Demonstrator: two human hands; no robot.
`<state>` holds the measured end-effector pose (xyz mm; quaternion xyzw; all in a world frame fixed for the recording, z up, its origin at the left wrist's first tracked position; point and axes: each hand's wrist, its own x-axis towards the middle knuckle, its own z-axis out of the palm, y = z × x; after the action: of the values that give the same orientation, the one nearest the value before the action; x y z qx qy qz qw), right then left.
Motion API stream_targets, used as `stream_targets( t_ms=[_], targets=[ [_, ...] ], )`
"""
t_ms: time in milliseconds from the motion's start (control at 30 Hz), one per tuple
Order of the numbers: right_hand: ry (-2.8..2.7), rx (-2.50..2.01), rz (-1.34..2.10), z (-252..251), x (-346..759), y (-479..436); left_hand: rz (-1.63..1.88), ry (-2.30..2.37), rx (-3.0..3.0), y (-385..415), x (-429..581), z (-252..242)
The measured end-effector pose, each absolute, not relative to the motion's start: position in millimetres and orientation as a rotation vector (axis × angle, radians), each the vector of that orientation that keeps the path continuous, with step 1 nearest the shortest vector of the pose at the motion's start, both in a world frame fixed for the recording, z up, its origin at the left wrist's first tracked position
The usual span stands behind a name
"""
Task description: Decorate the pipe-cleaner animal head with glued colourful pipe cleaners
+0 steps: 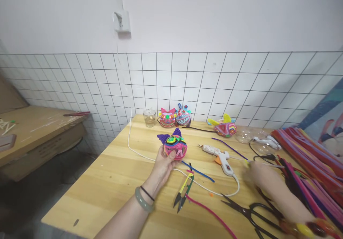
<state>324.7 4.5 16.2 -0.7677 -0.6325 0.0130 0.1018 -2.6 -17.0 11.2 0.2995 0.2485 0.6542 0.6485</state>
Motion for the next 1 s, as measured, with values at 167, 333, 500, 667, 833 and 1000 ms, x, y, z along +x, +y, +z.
stream_targets(
  t_ms=[167,333,500,667,833,1000],
  targets=[
    [-2.064,-1.75,0.205,51.2,302.3,-14.4,1.443,0.593,0.716,-19.6,-0.1,11.5],
    [-2.228,-1.107,0.315,76.5,229.3,-44.1,1.368,0.575,0.772,-20.5,2.0,5.4],
    [-2.324,-0.932,0.243,82.1,192.1,-40.9,1.308,0.562,0.765,-24.5,3.1,5.5],
    [-2.375,-0.891,0.148,80.1,184.1,-26.3,1.255,0.571,0.775,-25.0,4.7,4.4],
    [-2.423,-0.926,0.087,78.1,175.9,-20.6,1.256,0.581,0.788,-23.4,5.0,-0.7],
    [-2.423,-0.934,0.024,76.2,175.7,-16.9,1.245,0.608,0.775,-23.6,6.0,-0.4]
  ],
)
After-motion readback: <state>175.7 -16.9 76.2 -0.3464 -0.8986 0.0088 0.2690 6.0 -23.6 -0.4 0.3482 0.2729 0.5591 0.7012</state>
